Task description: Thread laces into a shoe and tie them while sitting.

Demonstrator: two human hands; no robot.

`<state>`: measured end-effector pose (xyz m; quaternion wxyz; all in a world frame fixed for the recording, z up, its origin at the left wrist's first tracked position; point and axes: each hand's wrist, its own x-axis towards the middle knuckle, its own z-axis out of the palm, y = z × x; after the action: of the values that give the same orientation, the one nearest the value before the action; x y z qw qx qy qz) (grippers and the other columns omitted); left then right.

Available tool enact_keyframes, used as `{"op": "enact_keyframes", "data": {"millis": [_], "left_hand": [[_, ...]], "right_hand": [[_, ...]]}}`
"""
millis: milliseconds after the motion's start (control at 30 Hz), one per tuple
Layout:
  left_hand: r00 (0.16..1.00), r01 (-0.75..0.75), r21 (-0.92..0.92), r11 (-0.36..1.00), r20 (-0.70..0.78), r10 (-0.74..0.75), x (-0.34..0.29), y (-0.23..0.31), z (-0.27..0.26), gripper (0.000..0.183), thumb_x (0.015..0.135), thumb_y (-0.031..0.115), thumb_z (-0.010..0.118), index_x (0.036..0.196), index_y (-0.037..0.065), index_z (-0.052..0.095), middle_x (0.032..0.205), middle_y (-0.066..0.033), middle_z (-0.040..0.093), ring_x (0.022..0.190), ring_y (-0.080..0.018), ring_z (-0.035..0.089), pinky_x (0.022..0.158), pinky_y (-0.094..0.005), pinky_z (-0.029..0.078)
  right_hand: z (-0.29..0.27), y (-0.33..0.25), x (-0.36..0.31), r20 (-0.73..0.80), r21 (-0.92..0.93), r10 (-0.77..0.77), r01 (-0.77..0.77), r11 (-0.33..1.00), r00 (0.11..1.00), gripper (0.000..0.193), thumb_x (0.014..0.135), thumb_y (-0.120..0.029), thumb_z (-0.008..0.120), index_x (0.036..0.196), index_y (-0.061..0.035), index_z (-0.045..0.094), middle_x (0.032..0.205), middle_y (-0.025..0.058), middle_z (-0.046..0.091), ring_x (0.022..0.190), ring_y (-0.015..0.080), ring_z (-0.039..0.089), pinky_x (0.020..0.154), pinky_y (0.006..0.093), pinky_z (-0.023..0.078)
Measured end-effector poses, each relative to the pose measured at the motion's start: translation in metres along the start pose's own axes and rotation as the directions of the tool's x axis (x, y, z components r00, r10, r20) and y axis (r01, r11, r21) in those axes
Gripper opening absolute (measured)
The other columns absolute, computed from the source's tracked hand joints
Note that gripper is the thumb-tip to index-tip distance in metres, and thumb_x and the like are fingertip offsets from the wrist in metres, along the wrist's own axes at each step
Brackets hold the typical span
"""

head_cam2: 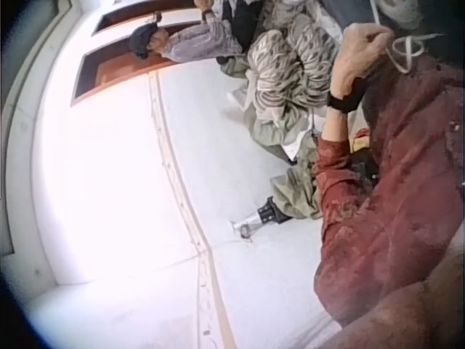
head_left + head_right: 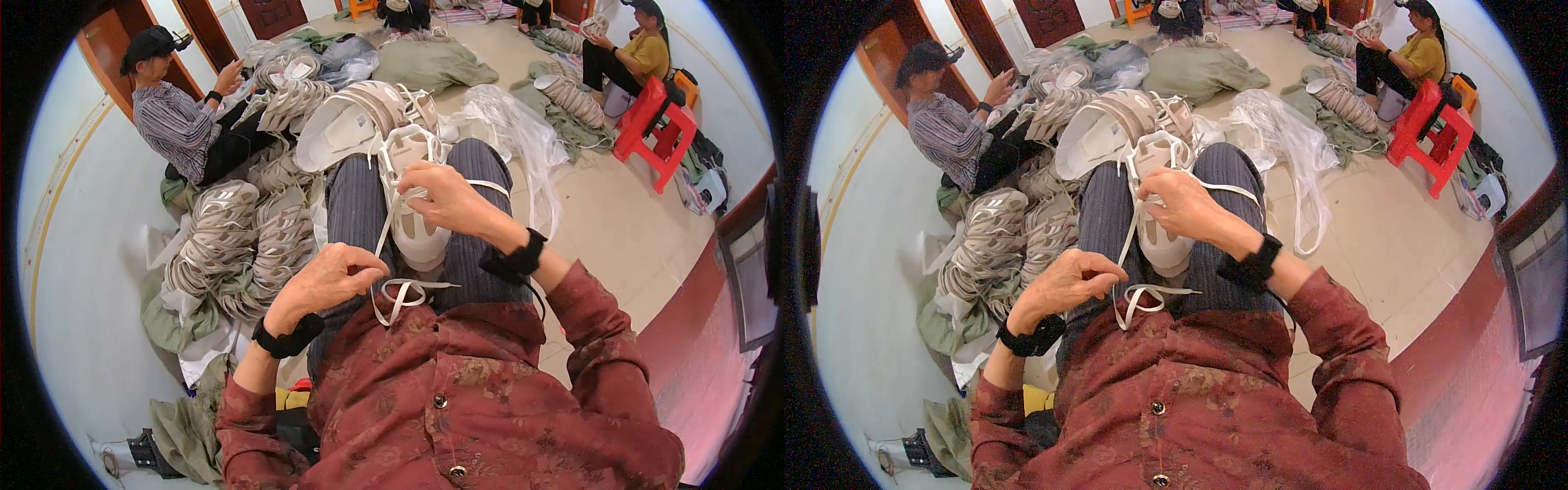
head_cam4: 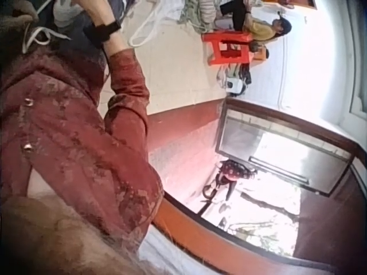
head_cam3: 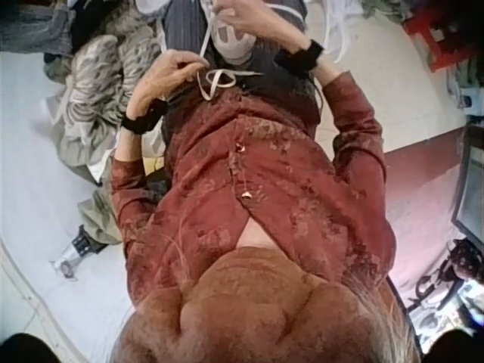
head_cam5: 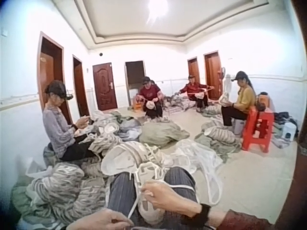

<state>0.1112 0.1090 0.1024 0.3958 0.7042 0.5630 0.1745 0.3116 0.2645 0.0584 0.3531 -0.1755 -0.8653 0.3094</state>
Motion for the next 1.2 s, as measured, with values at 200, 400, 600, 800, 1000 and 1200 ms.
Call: {"op": "enact_keyframes", "data": {"millis": [200,400,600,800,1000,1200], "left_hand": [[1.000,0.010,-0.128,0.992,-0.011,-0.011,-0.001,-0.022,0.007,0.023,0.091,0.016,0.059,0.102,-0.002,0.070,0.072,0.0007,0.061,0.064,-0.0057,0.054,0.057,-0.0217,0.044],[1.000,0.022,-0.137,0.990,-0.009,-0.024,0.002,-0.031,0.009,0.024,0.093,0.015,0.057,0.104,-0.002,0.069,0.074,0.0013,0.061,0.066,-0.0055,0.055,0.058,-0.0213,0.046],[0.997,0.079,-0.414,0.907,0.022,-0.077,0.013,-0.044,0.011,0.024,0.095,0.017,0.055,0.106,0.000,0.069,0.073,0.0019,0.060,0.062,-0.0053,0.057,0.057,-0.0187,0.048],[0.991,0.113,-0.494,0.862,-0.004,-0.132,0.023,-0.044,0.014,0.024,0.097,0.020,0.056,0.106,0.002,0.069,0.074,0.0023,0.062,0.058,-0.0036,0.058,0.053,-0.0150,0.045],[0.993,0.107,-0.528,0.842,0.017,-0.116,0.029,-0.054,0.008,0.025,0.098,0.022,0.054,0.107,0.003,0.068,0.074,0.0017,0.063,0.058,-0.0044,0.058,0.053,-0.0145,0.044],[0.974,0.151,-0.725,0.672,-0.006,-0.225,0.048,-0.034,0.001,0.041,0.100,0.039,0.049,0.102,0.003,0.067,0.075,0.0031,0.061,0.062,-0.0032,0.055,0.055,-0.0143,0.042]], "right_hand": [[0.020,0.012,0.018,-0.018,-0.260,-0.041,0.035,0.965,0.999,0.019,0.075,-0.001,0.059,0.094,0.0003,0.063,0.093,0.0158,0.060,0.092,0.0358,0.059,0.082,0.0425,0.048],[0.027,0.014,0.023,-0.003,-0.312,0.001,-0.002,0.950,1.000,0.018,0.074,-0.001,0.060,0.090,-0.0004,0.065,0.087,0.0154,0.060,0.092,0.0358,0.059,0.081,0.0431,0.047],[0.024,0.015,0.027,-0.003,-0.131,0.057,-0.057,0.990,0.998,0.010,0.074,-0.004,0.062,0.081,0.0003,0.069,0.079,0.0150,0.067,0.072,0.0292,0.065,0.068,0.0375,0.051],[0.015,-0.013,0.006,0.108,0.006,0.144,-0.145,0.989,0.984,0.009,0.075,-0.007,0.066,0.080,-0.0015,0.070,0.075,0.0098,0.066,0.065,0.0180,0.062,0.061,0.0308,0.049],[0.010,-0.094,-0.017,0.111,0.418,-0.268,0.199,0.886,0.957,0.008,0.076,-0.006,0.068,0.084,-0.0037,0.069,0.072,0.0076,0.060,0.062,0.0167,0.056,0.057,0.0305,0.043],[0.004,-0.189,-0.040,0.115,0.796,-0.612,0.296,0.528,0.782,0.009,0.084,-0.005,0.062,0.090,-0.0013,0.058,0.077,0.0139,0.051,0.068,0.0325,0.056,0.057,0.0407,0.043]]}}
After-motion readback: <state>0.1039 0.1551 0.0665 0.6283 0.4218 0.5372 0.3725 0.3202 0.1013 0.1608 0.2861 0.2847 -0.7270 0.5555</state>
